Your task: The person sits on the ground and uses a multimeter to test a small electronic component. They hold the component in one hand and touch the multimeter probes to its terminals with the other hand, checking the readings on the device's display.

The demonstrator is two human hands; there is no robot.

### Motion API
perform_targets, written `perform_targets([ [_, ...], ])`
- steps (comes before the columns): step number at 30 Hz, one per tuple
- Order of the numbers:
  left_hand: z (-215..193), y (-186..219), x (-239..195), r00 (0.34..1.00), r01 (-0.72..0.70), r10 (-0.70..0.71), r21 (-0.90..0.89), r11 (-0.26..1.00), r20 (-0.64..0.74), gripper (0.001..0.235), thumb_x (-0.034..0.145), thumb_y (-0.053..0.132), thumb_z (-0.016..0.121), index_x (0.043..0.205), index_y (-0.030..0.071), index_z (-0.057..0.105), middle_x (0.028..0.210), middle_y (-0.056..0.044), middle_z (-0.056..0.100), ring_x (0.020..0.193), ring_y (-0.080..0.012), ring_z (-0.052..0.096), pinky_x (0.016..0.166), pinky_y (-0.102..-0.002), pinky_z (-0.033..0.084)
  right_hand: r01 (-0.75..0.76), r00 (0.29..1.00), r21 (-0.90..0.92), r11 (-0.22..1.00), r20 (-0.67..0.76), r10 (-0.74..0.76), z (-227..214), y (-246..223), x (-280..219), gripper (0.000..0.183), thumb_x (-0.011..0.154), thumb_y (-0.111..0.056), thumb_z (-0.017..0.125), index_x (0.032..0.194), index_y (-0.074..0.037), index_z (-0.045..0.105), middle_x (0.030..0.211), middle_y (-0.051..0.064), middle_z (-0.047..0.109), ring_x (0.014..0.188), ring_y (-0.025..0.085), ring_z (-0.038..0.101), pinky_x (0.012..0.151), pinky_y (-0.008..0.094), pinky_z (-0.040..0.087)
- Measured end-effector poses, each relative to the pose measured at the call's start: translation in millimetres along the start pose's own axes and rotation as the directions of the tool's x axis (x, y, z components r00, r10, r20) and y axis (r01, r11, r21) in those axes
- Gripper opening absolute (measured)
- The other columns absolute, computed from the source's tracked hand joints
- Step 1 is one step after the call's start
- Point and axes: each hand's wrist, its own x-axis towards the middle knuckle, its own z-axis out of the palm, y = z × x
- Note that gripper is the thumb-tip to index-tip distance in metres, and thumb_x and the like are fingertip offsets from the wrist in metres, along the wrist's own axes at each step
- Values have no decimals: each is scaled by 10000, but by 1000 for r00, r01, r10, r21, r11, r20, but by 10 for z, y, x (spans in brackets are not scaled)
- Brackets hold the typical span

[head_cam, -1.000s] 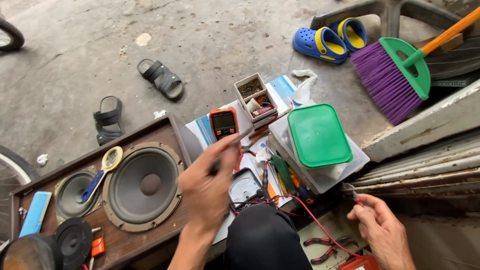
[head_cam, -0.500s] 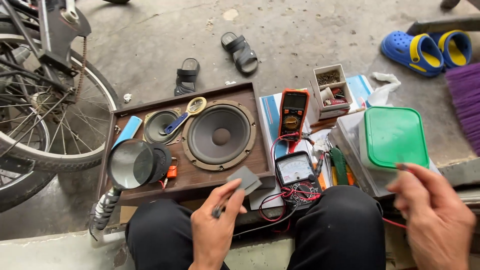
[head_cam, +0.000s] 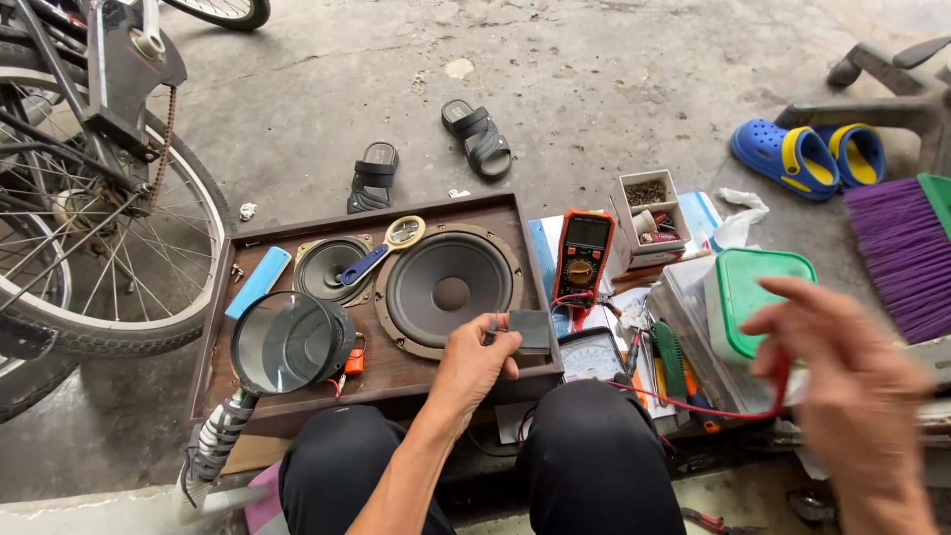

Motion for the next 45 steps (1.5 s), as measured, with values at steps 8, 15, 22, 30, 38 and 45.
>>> perform_targets([
  [8, -169, -27, -20, 999, 41, -38, -122, 992, 29, 363, 958, 320, 643, 1277, 149, 679, 649, -43, 700, 833, -114, 637, 1051, -357, 477, -312, 947, 518, 797, 103, 304, 237, 622, 393, 190, 1157, -258, 670, 1326, -177, 642, 1133, 81, 746, 929, 227, 751, 864, 307, 626],
  [15, -218, -230, 64, 994, 13, -81, -627, 779, -80, 238, 951, 233, 768, 1125, 128, 645, 792, -21, 571, 560, -99, 553, 524, -224, 271, -728, 624, 15, 686, 430, 653, 1479, 428, 100, 307, 982, -268, 824, 1156, -15, 815, 785, 73, 599, 548, 93, 303, 505, 254, 208],
  [22, -198, -132, 19, 996, 39, -80, -595, 803, -44, 239, 981, 220, 746, 1168, 104, 651, 935, -22, 618, 567, -107, 549, 565, -233, 323, -734, 645, 61, 676, 373, 667, 1637, 607, 35, 210, 963, -203, 862, 1068, -39, 782, 833, 36, 594, 545, 114, 350, 493, 274, 245],
  [30, -155, -200, 86, 993, 46, -100, -593, 804, -57, 208, 990, 212, 742, 1131, 87, 655, 973, -6, 545, 552, -136, 558, 633, -260, 374, -717, 688, 159, 679, 314, 654, 1884, 627, 253, 165, 988, -192, 846, 970, -80, 727, 639, 0, 487, 490, 83, 360, 479, 261, 245],
  [38, -131, -205, 140, 987, 45, -126, -581, 812, -100, 177, 1000, 209, 753, 1082, 69, 682, 886, -12, 549, 529, -142, 567, 605, -277, 382, -671, 734, 205, 713, 319, 599, 2194, 770, 690, 259, 1006, -190, 820, 865, -114, 616, 591, -24, 408, 475, 70, 315, 463, 261, 199],
  [45, -29, -539, 422, 984, 15, -113, -562, 827, -140, 244, 934, 219, 824, 1072, 42, 729, 640, -68, 553, 445, -179, 599, 591, -274, 420, -643, 762, 269, 717, 315, 566, 2535, 1045, 1188, 305, 978, -156, 825, 829, -143, 559, 559, -23, 388, 439, 66, 293, 406, 252, 168],
])
